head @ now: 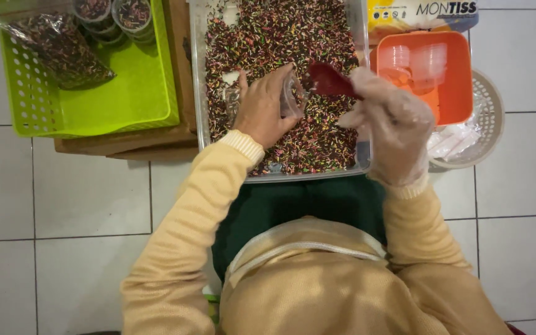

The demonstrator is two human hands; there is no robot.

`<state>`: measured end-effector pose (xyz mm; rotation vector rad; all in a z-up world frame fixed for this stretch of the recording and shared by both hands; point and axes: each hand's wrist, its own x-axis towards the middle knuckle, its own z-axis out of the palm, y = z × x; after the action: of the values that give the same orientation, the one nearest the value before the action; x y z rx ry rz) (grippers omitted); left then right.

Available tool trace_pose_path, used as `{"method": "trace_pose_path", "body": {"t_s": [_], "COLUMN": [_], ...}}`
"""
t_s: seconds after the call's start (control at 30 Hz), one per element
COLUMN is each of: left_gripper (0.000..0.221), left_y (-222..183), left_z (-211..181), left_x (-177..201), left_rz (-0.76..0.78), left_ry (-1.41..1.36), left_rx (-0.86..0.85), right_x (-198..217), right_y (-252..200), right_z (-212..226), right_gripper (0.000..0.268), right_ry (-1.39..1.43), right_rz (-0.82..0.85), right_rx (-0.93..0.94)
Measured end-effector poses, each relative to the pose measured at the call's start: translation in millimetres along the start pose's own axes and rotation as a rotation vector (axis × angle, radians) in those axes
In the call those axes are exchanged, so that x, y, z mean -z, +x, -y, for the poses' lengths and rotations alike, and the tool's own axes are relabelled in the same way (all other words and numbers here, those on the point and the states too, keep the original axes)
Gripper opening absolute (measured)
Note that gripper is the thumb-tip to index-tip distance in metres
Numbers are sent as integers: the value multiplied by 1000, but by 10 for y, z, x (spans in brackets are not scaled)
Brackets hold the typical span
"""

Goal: Filling small plastic bags with decorative sprinkles using a scoop

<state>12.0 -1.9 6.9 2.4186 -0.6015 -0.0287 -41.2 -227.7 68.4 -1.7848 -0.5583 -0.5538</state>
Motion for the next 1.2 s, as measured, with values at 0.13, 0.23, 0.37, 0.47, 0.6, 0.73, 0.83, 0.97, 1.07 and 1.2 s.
{"method": "trace_pose_path", "body": {"t_s": [0.13, 0.23, 0.37, 0.47, 0.6, 0.73, 0.83, 0.97, 1.07, 1.2], "left_gripper": [90, 87, 86, 90, 90, 91, 91, 77, 62, 61], "left_y": [1, 8, 10, 12, 26, 10, 22, 77, 78, 66], "left_z": [13, 11, -24, 39, 106, 85, 86, 300, 320, 317], "left_x": [-1, 16, 44, -42, -123, -95, -94, -316, -346, -352], "left_rz": [-10, -8, -7, -49, -74, -79, -84, -101, -117, -121], "left_ry": [-8, -20, -14, -23, -1, -24, -39, 9, 43, 53], "left_rx": [0, -3, 0, -10, -18, -23, -47, -94, -108, -119], "right_x": [-40, -28, -103, -183, -74, -45, -105, 5, 45, 15], "right_y": [-57, -45, -27, -21, -102, -4, 52, -2, -148, -73], "right_z": [-52, -115, -157, -163, -332, -48, 191, 79, -12, 15], "right_gripper": [16, 16, 13, 17, 17, 18, 20, 21, 20, 11], "right_ry": [7, -61, -128, 103, 200, 151, 104, -91, -449, -398], "right_rz": [17, 17, -4, -64, -62, -14, 20, 22, -45, -16], "right_rx": [77, 82, 82, 23, -98, -52, 32, 69, -72, 35]}}
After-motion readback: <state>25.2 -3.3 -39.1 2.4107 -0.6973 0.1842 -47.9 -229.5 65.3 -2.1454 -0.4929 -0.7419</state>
